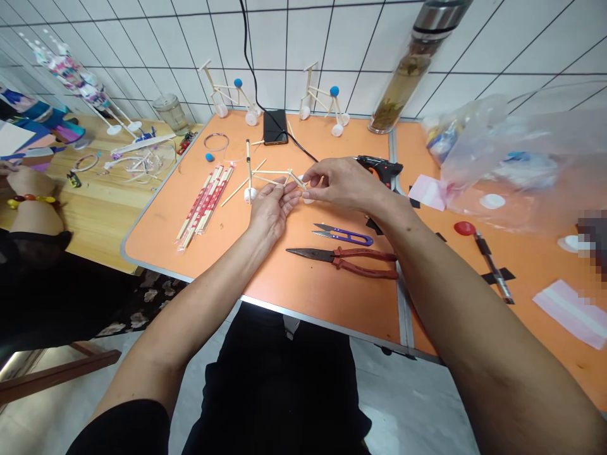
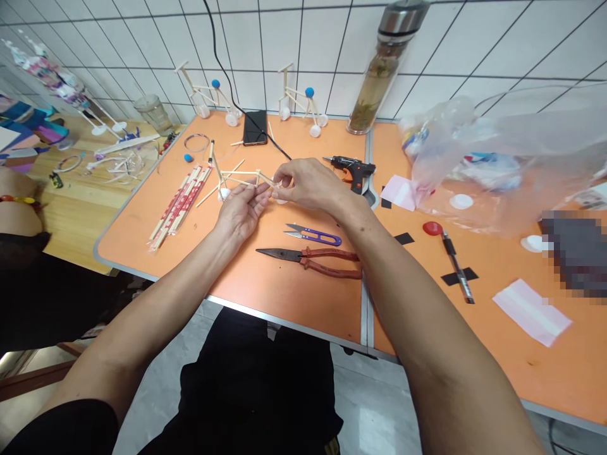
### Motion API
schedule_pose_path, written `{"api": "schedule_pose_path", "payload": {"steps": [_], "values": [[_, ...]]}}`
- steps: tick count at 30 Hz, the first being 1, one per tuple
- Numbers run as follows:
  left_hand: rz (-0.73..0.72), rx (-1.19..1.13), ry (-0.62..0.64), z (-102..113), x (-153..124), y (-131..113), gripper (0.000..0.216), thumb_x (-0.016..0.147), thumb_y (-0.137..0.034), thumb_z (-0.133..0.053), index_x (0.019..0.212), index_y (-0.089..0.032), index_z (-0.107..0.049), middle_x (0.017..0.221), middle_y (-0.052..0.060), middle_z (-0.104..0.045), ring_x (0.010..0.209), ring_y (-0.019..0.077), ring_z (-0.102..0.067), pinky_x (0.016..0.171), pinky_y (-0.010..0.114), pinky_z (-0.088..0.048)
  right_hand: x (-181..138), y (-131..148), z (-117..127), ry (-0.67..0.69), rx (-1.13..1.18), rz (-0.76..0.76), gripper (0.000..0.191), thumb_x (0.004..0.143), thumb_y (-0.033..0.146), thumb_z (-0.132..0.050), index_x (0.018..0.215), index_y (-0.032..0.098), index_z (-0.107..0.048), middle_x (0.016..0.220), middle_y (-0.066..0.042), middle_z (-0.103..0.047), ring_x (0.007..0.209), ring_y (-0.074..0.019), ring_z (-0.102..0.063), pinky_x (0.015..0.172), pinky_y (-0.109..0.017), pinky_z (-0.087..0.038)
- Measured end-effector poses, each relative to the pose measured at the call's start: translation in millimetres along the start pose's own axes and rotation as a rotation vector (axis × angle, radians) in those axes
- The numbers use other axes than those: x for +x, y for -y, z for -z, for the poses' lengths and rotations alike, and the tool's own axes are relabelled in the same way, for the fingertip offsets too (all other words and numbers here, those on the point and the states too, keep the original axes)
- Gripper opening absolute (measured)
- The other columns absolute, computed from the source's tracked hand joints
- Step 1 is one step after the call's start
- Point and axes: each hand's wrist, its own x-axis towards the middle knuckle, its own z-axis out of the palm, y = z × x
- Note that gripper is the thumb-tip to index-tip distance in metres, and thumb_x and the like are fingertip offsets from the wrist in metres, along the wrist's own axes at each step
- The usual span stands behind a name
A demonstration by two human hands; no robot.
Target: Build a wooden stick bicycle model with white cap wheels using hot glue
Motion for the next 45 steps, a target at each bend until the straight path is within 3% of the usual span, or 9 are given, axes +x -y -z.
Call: {"api": "schedule_pose_path", "payload": {"steps": [4,12,17,27,33,40,45], "values": [[0.009,0.001,-0.017,1,0,0,0.016,0.12,-0.013,-0.058,0.125,-0.017,-0.073,0.091,0.003,-0.086,0.064,0.0077,-0.079,0.084,0.018,-0.067,0,9,0,-0.03,0.068,0.027,0.021,0.096,0.03,-0.082,0.114,0.022,-0.091,0.106,-0.008,-0.088,0.092,-0.0263,-0.076,0.086,-0.039,-0.053],[0.023,0.01,-0.014,0,-2,-1,0.018,0.119,-0.013,-0.059,0.13,-0.017,-0.073,0.098,0.004,-0.089,0.055,0.0042,-0.07,0.069,0.013,-0.061,0,14,1,-0.037,0.078,0.03,0.023,0.102,0.034,-0.075,0.112,0.023,-0.093,0.109,-0.01,-0.088,0.094,-0.0276,-0.074,0.09,-0.042,-0.054],[0.018,0.0,-0.003,1,-1,-1,0.017,0.119,-0.011,-0.06,0.127,-0.016,-0.073,0.087,0.002,-0.085,0.054,0.0053,-0.069,0.064,0.013,-0.057,0,14,5,-0.115,0.093,0.002,0.027,0.106,0.034,-0.071,0.115,0.024,-0.094,0.114,-0.011,-0.088,0.098,-0.0296,-0.074,0.093,-0.044,-0.053],[0.025,-0.026,-0.005,-1,-1,-1,0.018,0.119,-0.012,-0.059,0.128,-0.017,-0.074,0.084,0.0,-0.084,0.052,0.0053,-0.068,0.059,0.013,-0.056,3,7,-2,0.008,0.027,0.048,0.022,0.103,0.031,-0.073,0.108,0.024,-0.094,0.105,-0.008,-0.087,0.095,-0.0275,-0.073,0.088,-0.041,-0.049],[0.04,-0.022,-0.019,0,-2,-1,0.025,0.117,-0.012,-0.062,0.137,-0.019,-0.075,0.095,0.003,-0.088,0.052,0.004,-0.068,0.065,0.013,-0.061,6,4,-8,0.0,-0.029,0.062,0.023,0.104,0.032,-0.072,0.105,0.024,-0.093,0.103,-0.008,-0.087,0.093,-0.0274,-0.073,0.086,-0.041,-0.047],[0.017,-0.03,0.004,1,1,1,0.02,0.119,-0.011,-0.059,0.131,-0.017,-0.073,0.087,0.001,-0.085,0.052,0.0047,-0.069,0.06,0.012,-0.057,8,4,-12,0.008,-0.091,0.085,0.022,0.103,0.025,-0.068,0.099,0.021,-0.089,0.1,-0.009,-0.084,0.092,-0.0266,-0.071,0.082,-0.04,-0.043],[0.038,-0.027,-0.021,0,-1,-1,0.023,0.117,-0.012,-0.062,0.135,-0.018,-0.074,0.094,0.003,-0.088,0.052,0.0039,-0.069,0.065,0.012,-0.061,8,3,-13,0.009,-0.101,0.07,0.02,0.103,0.024,-0.069,0.1,0.022,-0.089,0.101,-0.009,-0.085,0.092,-0.0264,-0.07,0.081,-0.04,-0.044]]}}
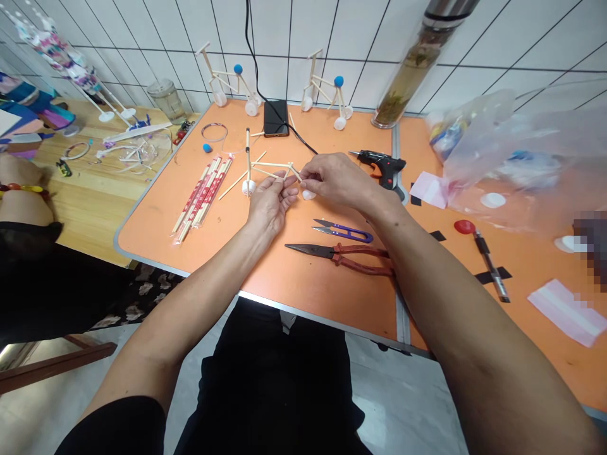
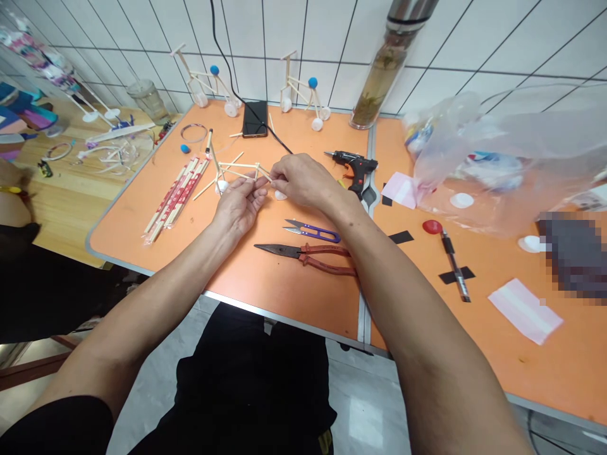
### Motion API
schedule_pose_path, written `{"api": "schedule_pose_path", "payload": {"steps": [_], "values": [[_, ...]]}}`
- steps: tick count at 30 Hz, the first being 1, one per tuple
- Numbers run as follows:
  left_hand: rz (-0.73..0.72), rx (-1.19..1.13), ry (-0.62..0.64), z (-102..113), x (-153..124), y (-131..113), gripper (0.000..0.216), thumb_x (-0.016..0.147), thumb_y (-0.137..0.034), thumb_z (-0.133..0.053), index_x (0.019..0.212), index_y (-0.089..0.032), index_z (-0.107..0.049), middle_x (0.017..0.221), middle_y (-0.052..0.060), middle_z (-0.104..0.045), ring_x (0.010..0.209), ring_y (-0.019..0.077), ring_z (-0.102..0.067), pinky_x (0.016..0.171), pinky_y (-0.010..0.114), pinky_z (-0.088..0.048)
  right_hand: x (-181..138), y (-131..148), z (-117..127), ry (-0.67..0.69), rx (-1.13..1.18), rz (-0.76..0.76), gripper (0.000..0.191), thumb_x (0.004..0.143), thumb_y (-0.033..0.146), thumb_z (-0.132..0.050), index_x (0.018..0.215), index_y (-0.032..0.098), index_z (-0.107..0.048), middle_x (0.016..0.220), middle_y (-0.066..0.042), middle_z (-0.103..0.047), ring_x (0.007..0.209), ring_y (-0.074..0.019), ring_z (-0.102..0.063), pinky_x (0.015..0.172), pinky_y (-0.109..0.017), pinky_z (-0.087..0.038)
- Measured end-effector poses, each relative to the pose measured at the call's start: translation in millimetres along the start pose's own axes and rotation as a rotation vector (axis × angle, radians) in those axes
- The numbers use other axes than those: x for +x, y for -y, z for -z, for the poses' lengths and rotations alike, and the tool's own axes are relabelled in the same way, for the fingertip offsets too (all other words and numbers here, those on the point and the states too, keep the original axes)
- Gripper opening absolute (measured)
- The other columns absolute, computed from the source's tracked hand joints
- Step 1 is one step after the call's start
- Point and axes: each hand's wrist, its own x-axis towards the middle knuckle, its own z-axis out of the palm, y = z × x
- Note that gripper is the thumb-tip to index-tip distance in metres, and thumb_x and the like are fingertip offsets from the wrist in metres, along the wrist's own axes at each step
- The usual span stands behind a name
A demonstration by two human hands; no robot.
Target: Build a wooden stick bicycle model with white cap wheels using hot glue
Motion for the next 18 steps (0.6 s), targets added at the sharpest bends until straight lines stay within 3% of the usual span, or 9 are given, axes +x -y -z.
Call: {"api": "schedule_pose_path", "payload": {"steps": [6,12,18], "values": [[-0.009,0.02,0.005,1.0,1.1,0.4,0.022,0.117,-0.013,-0.062,0.135,-0.019,-0.074,0.093,0.002,-0.087,0.054,0.0041,-0.069,0.068,0.013,-0.062,0.3,-0.7,-1.1,0.004,-0.008,-0.002,0.02,0.103,0.027,-0.07,0.1,0.022,-0.089,0.101,-0.009,-0.085,0.093,-0.0271,-0.071,0.081,-0.04,-0.044],[-0.026,0.024,0.014,0.9,0.5,0.2,0.015,0.119,-0.012,-0.058,0.122,-0.016,-0.073,0.083,0.0,-0.082,0.053,0.0051,-0.068,0.062,0.013,-0.057,-0.6,0.0,-1.6,0.002,-0.007,-0.006,0.019,0.102,0.025,-0.069,0.1,0.023,-0.088,0.101,-0.01,-0.085,0.091,-0.0279,-0.071,0.081,-0.04,-0.045],[-0.014,0.016,0.008,1.0,0.9,0.3,0.021,0.118,-0.012,-0.061,0.133,-0.016,-0.075,0.09,0.002,-0.085,0.055,0.005,-0.069,0.067,0.014,-0.059,-0.9,1.1,-0.6,0.009,0.009,-0.017,0.016,0.102,0.025,-0.071,0.095,0.024,-0.086,0.098,-0.009,-0.083,0.089,-0.0274,-0.069,0.079,-0.04,-0.043]]}}
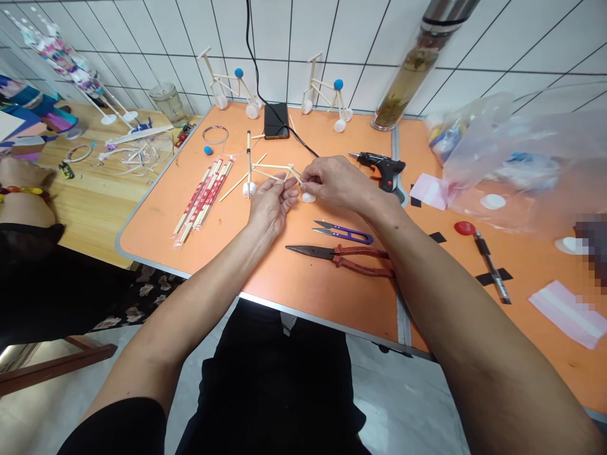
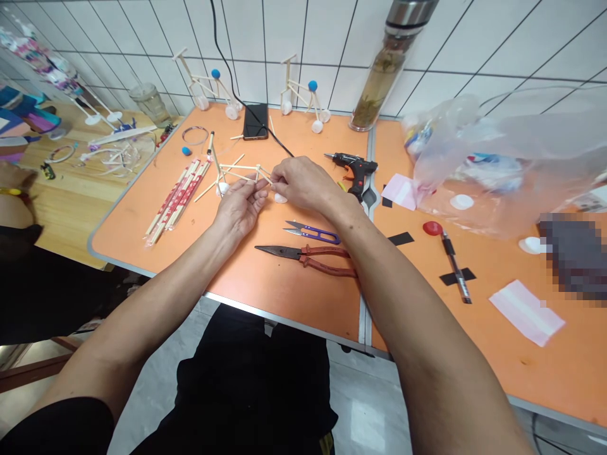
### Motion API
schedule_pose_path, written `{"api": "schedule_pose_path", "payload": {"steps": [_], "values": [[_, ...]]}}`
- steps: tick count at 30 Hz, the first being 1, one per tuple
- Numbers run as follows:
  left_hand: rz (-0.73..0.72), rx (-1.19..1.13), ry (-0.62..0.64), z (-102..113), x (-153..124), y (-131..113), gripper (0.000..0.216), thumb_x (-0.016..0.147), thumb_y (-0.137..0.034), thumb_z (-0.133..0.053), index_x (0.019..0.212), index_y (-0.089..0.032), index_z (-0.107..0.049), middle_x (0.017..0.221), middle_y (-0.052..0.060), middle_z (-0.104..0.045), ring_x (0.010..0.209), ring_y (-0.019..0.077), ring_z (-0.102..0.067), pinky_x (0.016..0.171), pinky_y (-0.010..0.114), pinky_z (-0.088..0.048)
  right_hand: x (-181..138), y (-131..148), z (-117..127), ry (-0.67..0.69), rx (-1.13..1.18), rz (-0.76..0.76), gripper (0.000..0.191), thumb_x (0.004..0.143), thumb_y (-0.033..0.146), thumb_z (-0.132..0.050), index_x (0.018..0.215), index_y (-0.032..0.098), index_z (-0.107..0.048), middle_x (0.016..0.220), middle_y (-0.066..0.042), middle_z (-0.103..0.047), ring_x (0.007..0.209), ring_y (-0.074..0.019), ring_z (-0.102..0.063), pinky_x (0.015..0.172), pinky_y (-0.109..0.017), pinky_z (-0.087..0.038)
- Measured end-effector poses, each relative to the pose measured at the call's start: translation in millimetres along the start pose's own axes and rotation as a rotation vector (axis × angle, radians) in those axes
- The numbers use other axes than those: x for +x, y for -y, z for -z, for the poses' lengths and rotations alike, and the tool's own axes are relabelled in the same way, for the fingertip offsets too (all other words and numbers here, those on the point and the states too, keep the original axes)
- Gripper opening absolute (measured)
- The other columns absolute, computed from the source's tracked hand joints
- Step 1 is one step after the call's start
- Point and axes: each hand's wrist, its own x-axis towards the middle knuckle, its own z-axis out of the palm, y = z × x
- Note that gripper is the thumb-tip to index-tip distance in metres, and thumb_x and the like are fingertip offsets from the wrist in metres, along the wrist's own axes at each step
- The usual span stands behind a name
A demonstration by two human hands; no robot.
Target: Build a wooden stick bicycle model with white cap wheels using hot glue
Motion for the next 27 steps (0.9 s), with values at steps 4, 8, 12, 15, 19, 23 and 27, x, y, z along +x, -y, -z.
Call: {"api": "schedule_pose_path", "payload": {"steps": [4,8,12,15,19,23,27], "values": [[-0.003,0.003,0.004,-0.9,-0.8,-0.5,0.019,0.119,-0.011,-0.059,0.129,-0.016,-0.073,0.085,0.0,-0.083,0.053,0.0048,-0.068,0.064,0.013,-0.057,-0.5,0.4,-0.5,-0.007,0.002,-0.007,0.017,0.102,0.026,-0.07,0.093,0.023,-0.085,0.092,-0.007,-0.08,0.084,-0.025,-0.066,0.078,-0.039,-0.041],[-0.013,0.002,0.015,-1.7,-1.5,-1.0,0.015,0.12,-0.01,-0.055,0.12,-0.016,-0.069,0.08,-0.001,-0.08,0.051,0.0046,-0.068,0.059,0.012,-0.055,-0.2,0.5,-0.8,-0.004,-0.003,-0.006,0.018,0.101,0.025,-0.07,0.096,0.022,-0.086,0.093,-0.007,-0.081,0.084,-0.0248,-0.067,0.078,-0.039,-0.041],[-0.023,0.001,0.028,-1.3,-1.1,-0.8,0.016,0.12,-0.009,-0.054,0.112,-0.016,-0.066,0.079,-0.001,-0.081,0.051,0.005,-0.068,0.058,0.013,-0.055,-0.1,0.8,0.4,0.011,0.004,-0.012,0.017,0.1,0.02,-0.07,0.099,0.021,-0.087,0.094,-0.007,-0.082,0.084,-0.0235,-0.067,0.078,-0.037,-0.042],[-0.02,-0.002,0.027,-1.2,-1.1,-0.5,0.017,0.12,-0.009,-0.053,0.11,-0.017,-0.065,0.079,-0.001,-0.081,0.051,0.005,-0.068,0.059,0.014,-0.055,-0.4,1.3,1.5,0.004,0.024,-0.013,0.017,0.099,0.019,-0.071,0.102,0.021,-0.088,0.095,-0.006,-0.083,0.083,-0.0227,-0.067,0.077,-0.037,-0.042],[-0.02,-0.004,0.016,-2.0,-1.4,-0.7,0.017,0.121,-0.009,-0.054,0.111,-0.017,-0.066,0.08,-0.001,-0.081,0.051,0.0051,-0.068,0.059,0.014,-0.055,-0.7,2.6,2.6,-0.008,0.024,-0.015,0.015,0.098,0.02,-0.074,0.101,0.02,-0.088,0.095,-0.007,-0.083,0.083,-0.0225,-0.066,0.077,-0.036,-0.042],[-0.018,-0.005,0.008,-3.2,-1.6,-1.5,0.017,0.121,-0.009,-0.053,0.115,-0.016,-0.068,0.079,-0.001,-0.081,0.051,0.0051,-0.068,0.058,0.014,-0.055,-1.3,3.5,3.6,-0.008,0.036,-0.017,0.016,0.098,0.021,-0.074,0.103,0.019,-0.089,0.095,-0.006,-0.083,0.082,-0.0213,-0.066,0.076,-0.036,-0.041],[-0.016,-0.01,0.0,-3.3,-2.1,-1.8,0.017,0.12,-0.009,-0.055,0.123,-0.015,-0.071,0.081,0.0,-0.082,0.052,0.0061,-0.068,0.059,0.015,-0.055,-2.5,5.8,7.2,-0.01,0.033,-0.02,0.019,0.098,0.019,-0.072,0.105,0.019,-0.09,0.096,-0.006,-0.084,0.083,-0.0208,-0.067,0.078,-0.035,-0.042]]}}
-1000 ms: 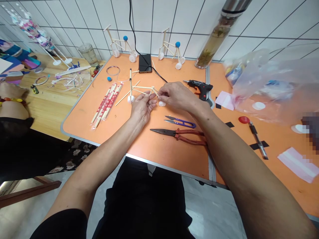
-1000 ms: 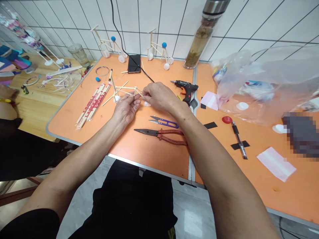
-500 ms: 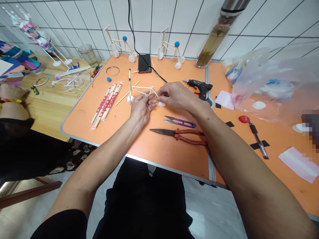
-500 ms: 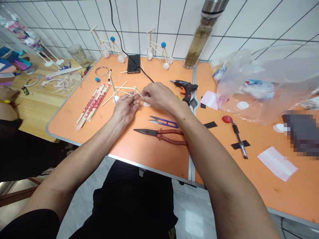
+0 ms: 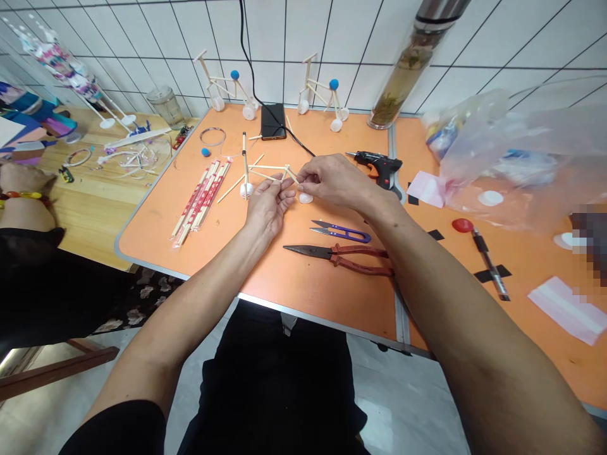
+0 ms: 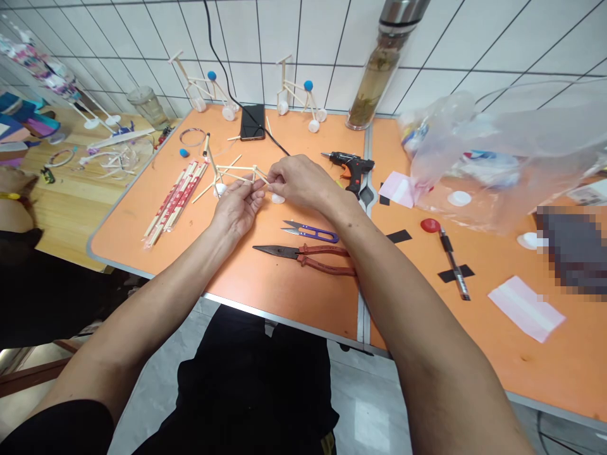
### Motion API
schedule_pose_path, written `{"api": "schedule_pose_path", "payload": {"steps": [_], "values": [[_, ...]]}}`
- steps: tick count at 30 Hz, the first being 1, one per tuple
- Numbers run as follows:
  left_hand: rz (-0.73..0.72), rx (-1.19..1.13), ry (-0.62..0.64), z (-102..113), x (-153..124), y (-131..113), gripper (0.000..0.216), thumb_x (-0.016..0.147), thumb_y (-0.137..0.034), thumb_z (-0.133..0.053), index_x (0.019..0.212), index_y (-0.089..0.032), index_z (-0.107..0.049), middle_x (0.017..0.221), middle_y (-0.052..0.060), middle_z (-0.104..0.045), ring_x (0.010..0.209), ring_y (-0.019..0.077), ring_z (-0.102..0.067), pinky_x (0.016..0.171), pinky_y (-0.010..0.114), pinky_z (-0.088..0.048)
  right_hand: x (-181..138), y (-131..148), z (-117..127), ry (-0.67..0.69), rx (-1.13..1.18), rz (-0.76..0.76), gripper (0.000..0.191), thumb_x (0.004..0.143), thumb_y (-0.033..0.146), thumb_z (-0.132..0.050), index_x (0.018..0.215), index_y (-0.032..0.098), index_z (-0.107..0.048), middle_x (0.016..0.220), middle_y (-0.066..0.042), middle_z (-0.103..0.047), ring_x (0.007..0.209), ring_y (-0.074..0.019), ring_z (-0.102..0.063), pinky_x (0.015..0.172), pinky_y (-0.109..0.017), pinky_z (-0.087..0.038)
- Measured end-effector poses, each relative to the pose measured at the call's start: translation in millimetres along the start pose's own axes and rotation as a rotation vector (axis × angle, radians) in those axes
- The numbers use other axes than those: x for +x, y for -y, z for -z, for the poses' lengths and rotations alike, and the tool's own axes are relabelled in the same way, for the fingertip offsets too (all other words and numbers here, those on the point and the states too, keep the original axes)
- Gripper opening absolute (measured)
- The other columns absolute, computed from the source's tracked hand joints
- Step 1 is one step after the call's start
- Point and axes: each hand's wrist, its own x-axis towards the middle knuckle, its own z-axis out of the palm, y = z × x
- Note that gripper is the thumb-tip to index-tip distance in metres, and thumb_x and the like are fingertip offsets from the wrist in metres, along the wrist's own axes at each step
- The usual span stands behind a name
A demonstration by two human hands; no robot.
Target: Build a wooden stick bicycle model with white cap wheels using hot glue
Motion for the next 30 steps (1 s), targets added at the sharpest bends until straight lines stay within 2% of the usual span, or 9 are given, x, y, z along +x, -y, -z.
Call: {"api": "schedule_pose_path", "payload": {"steps": [4,10,16,23,30], "values": [[-0.002,-0.005,0.0,0,0,0,0.018,0.119,-0.009,-0.056,0.126,-0.015,-0.072,0.081,0.001,-0.081,0.052,0.0067,-0.068,0.059,0.016,-0.055,-1,3,5,0.009,0.007,-0.013,0.021,0.096,0.017,-0.072,0.106,0.018,-0.091,0.098,-0.007,-0.085,0.085,-0.0219,-0.07,0.079,-0.036,-0.044],[-0.015,0.005,0.012,1,1,0,0.017,0.12,-0.008,-0.055,0.11,-0.016,-0.066,0.08,0.0,-0.081,0.052,0.0062,-0.068,0.058,0.016,-0.055,-3,5,9,-0.021,0.016,-0.024,0.018,0.098,0.02,-0.074,0.105,0.019,-0.091,0.099,-0.008,-0.086,0.086,-0.0236,-0.071,0.081,-0.037,-0.047],[-0.006,0.003,0.009,2,1,1,0.016,0.119,-0.009,-0.055,0.116,-0.017,-0.069,0.082,0.0,-0.081,0.052,0.0058,-0.068,0.059,0.015,-0.055,-3,6,17,-0.039,0.05,-0.03,0.018,0.098,0.025,-0.078,0.109,0.021,-0.092,0.101,-0.008,-0.086,0.089,-0.0254,-0.073,0.084,-0.039,-0.05],[0.003,0.003,-0.002,1,0,1,0.018,0.12,-0.01,-0.055,0.121,-0.017,-0.071,0.081,-0.001,-0.082,0.051,0.0052,-0.067,0.057,0.013,-0.054,-6,3,35,-0.142,0.121,-0.07,0.02,0.1,0.039,-0.081,0.109,0.026,-0.092,0.102,-0.009,-0.086,0.094,-0.0302,-0.075,0.09,-0.047,-0.056],[-0.003,0.022,-0.004,1,0,0,0.019,0.12,-0.01,-0.054,0.112,-0.017,-0.069,0.081,-0.001,-0.082,0.053,0.0051,-0.068,0.058,0.013,-0.054,-15,4,59,-0.227,0.116,-0.181,0.019,0.101,0.036,-0.076,0.111,0.026,-0.089,0.102,-0.011,-0.084,0.103,-0.0343,-0.076,0.09,-0.048,-0.059]]}}
